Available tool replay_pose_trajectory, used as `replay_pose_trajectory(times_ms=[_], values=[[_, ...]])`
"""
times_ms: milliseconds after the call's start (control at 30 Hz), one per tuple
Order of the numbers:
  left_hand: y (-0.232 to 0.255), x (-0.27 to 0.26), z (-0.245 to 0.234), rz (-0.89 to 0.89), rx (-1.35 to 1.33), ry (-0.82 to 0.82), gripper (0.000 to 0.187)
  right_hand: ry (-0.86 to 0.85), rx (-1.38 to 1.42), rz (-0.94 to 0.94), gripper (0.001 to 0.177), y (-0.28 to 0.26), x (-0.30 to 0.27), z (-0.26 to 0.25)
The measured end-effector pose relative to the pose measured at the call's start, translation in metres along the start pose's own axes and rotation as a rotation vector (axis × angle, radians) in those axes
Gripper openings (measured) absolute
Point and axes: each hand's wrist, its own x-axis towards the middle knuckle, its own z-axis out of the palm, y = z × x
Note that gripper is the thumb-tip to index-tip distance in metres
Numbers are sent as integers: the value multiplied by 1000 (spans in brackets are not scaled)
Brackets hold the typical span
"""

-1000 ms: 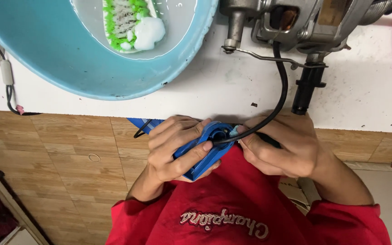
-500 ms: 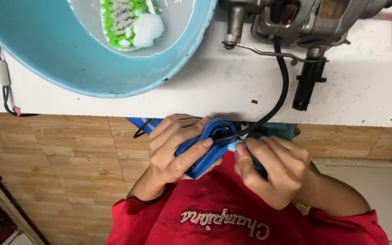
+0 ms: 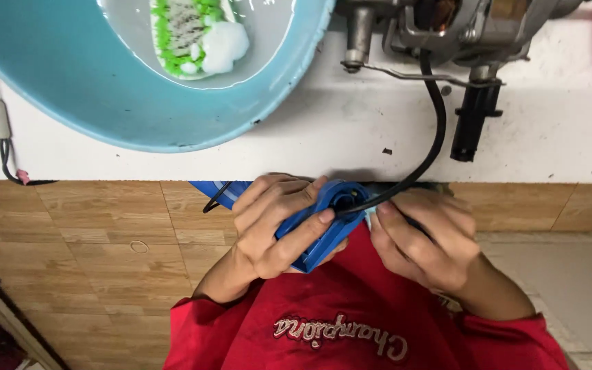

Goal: Cleaning and repairing a blue plastic fan base component using a cloth and a small tool

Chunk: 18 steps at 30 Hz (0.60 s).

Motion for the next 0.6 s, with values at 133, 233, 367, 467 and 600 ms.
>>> replay_pose_trajectory(times_ms=[133, 233, 367, 467, 600], values=[[-1, -2, 4, -6, 29, 72, 31, 15, -141, -105, 8, -11, 13, -1], [-1, -2, 3, -6, 27, 42, 29, -99, -171, -101, 11, -13, 18, -5], [0, -5, 2, -22, 36, 43, 30, -61, -224, -149, 7, -17, 23, -2], [0, -4, 1, -26, 34, 23, 30, -32, -258, -162, 8, -17, 17, 2], [2, -6, -2, -57, 29, 0, 22, -55, -255, -173, 3, -28, 22, 2]])
